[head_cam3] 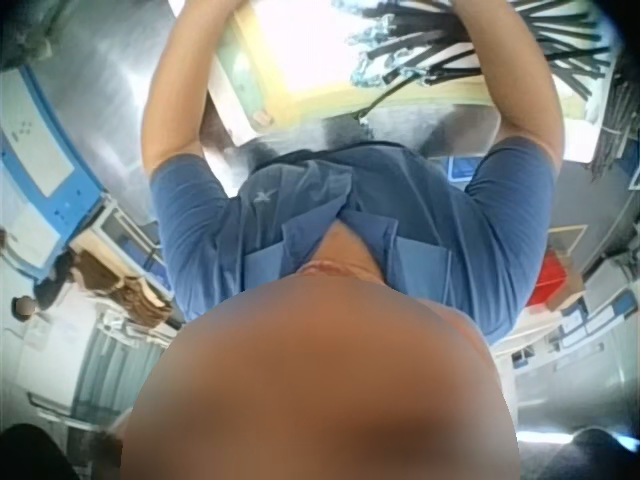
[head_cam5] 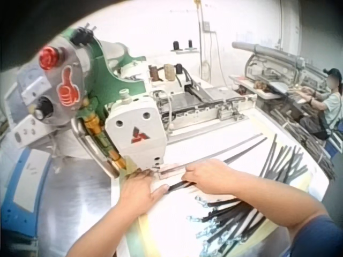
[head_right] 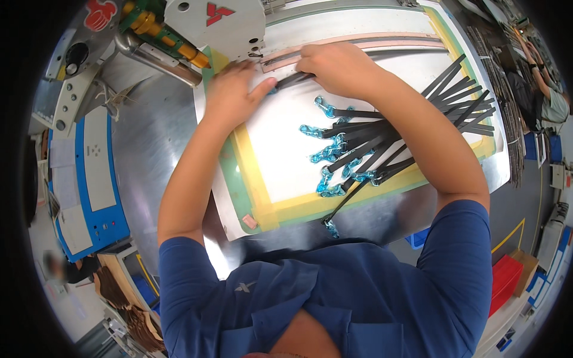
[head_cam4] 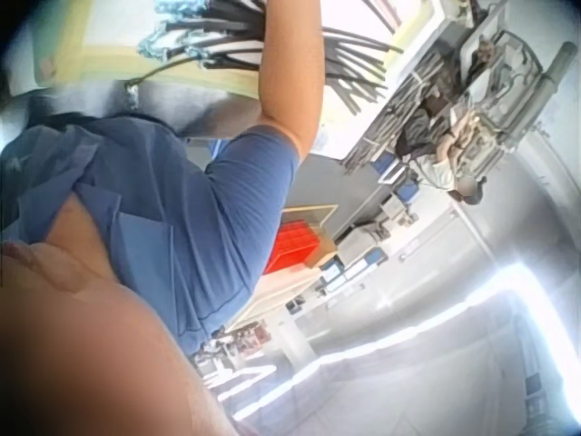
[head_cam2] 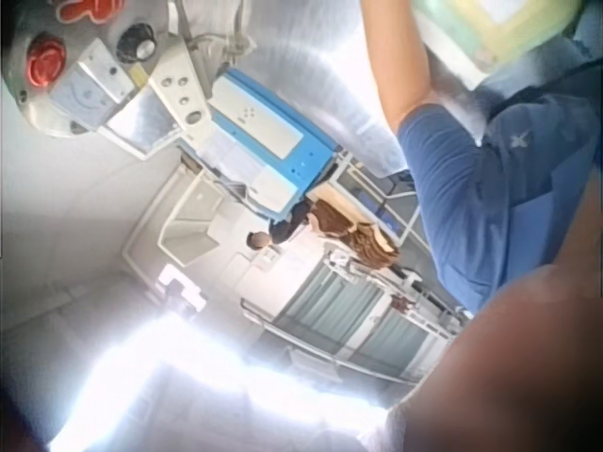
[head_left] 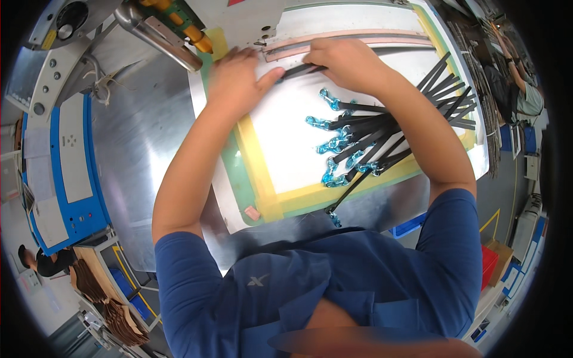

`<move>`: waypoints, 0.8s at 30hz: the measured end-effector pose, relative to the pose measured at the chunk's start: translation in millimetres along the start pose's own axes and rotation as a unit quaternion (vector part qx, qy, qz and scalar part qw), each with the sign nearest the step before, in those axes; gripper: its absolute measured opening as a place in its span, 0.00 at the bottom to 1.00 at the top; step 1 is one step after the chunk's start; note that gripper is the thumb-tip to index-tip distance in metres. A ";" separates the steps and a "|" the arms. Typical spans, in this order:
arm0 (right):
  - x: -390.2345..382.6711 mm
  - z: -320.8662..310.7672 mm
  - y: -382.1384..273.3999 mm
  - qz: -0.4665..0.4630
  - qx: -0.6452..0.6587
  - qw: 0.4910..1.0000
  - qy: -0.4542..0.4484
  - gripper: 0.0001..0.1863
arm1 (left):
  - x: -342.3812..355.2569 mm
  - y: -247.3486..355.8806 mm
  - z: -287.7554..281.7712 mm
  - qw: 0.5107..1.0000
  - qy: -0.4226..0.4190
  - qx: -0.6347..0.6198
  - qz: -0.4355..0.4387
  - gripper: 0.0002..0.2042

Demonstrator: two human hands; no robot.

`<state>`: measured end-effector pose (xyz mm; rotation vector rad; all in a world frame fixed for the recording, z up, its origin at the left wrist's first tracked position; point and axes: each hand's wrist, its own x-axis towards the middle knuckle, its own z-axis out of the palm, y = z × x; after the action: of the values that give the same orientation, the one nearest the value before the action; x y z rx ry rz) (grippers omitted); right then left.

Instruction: The recorder is using an industrial sewing or bonding machine to attach blue hardware components to black straps.

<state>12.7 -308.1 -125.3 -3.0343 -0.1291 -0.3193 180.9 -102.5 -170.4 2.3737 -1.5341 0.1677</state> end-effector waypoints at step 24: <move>52.8 24.9 25.0 -0.028 0.058 0.998 0.005 0.15 | 6.4 -14.0 18.4 0.989 0.127 -0.047 0.065 0.15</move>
<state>71.6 -326.6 -140.4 -2.9172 -0.2237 -0.3202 195.0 -108.6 -188.9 2.0888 -1.5363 0.4012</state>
